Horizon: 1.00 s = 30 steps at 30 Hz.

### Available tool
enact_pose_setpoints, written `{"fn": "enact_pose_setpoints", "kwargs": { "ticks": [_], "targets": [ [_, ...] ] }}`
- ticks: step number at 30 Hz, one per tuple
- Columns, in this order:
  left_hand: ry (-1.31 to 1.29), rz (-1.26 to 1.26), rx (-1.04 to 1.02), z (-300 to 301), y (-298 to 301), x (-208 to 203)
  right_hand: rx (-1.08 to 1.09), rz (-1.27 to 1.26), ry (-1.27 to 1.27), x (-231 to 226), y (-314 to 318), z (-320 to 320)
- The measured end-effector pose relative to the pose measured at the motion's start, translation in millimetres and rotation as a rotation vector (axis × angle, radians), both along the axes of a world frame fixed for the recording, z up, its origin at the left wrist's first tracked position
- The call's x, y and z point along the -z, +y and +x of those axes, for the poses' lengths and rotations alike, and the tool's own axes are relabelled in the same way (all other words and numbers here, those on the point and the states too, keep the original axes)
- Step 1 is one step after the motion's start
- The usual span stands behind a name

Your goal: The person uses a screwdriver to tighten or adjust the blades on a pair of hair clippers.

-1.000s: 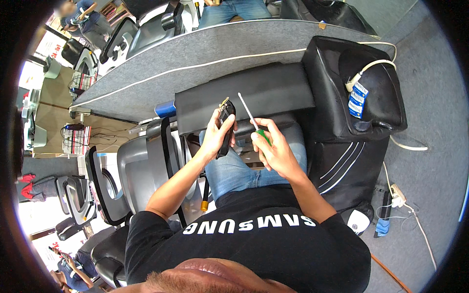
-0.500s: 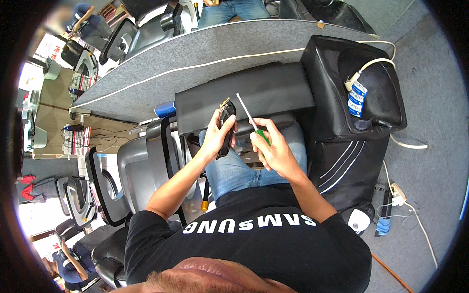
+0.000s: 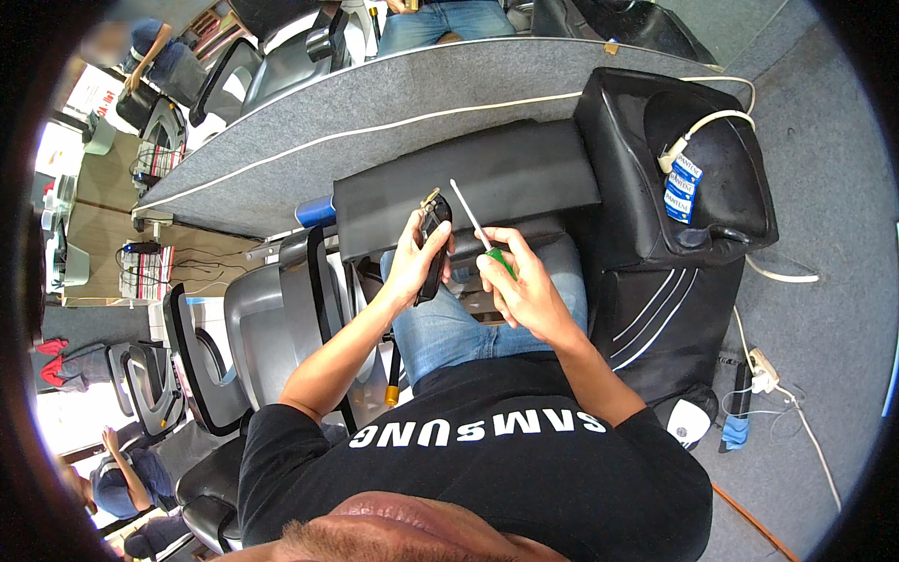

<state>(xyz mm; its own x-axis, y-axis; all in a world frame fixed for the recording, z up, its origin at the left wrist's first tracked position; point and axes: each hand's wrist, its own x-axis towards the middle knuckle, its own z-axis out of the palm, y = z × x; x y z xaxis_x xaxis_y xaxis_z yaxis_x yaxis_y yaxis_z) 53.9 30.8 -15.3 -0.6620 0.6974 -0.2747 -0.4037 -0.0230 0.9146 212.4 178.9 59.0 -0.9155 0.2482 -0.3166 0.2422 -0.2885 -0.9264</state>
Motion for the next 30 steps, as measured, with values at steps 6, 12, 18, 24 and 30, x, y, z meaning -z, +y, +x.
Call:
{"fn": "enact_pose_setpoints", "kwargs": {
  "ticks": [6,12,18,24,30],
  "targets": [
    [0.015,-0.009,0.001,1.4,0.5,-1.8,0.0,0.003,-0.003,-0.2,-0.1,0.6],
    [-0.01,0.006,-0.011,0.4,1.6,0.0,-0.001,0.008,0.006,2.1,1.2,1.5],
    [0.006,-0.011,-0.039,-0.1,1.7,-2.2,0.016,0.002,0.002,-0.5,0.6,3.1],
    [0.103,-0.042,-0.094,-3.4,2.9,-5.1,-0.007,0.054,-0.022,0.4,3.2,8.1],
    [0.24,-0.091,-0.098,-7.1,0.3,-3.8,-0.072,0.286,-0.032,-1.2,0.4,8.2]
  ]
}}
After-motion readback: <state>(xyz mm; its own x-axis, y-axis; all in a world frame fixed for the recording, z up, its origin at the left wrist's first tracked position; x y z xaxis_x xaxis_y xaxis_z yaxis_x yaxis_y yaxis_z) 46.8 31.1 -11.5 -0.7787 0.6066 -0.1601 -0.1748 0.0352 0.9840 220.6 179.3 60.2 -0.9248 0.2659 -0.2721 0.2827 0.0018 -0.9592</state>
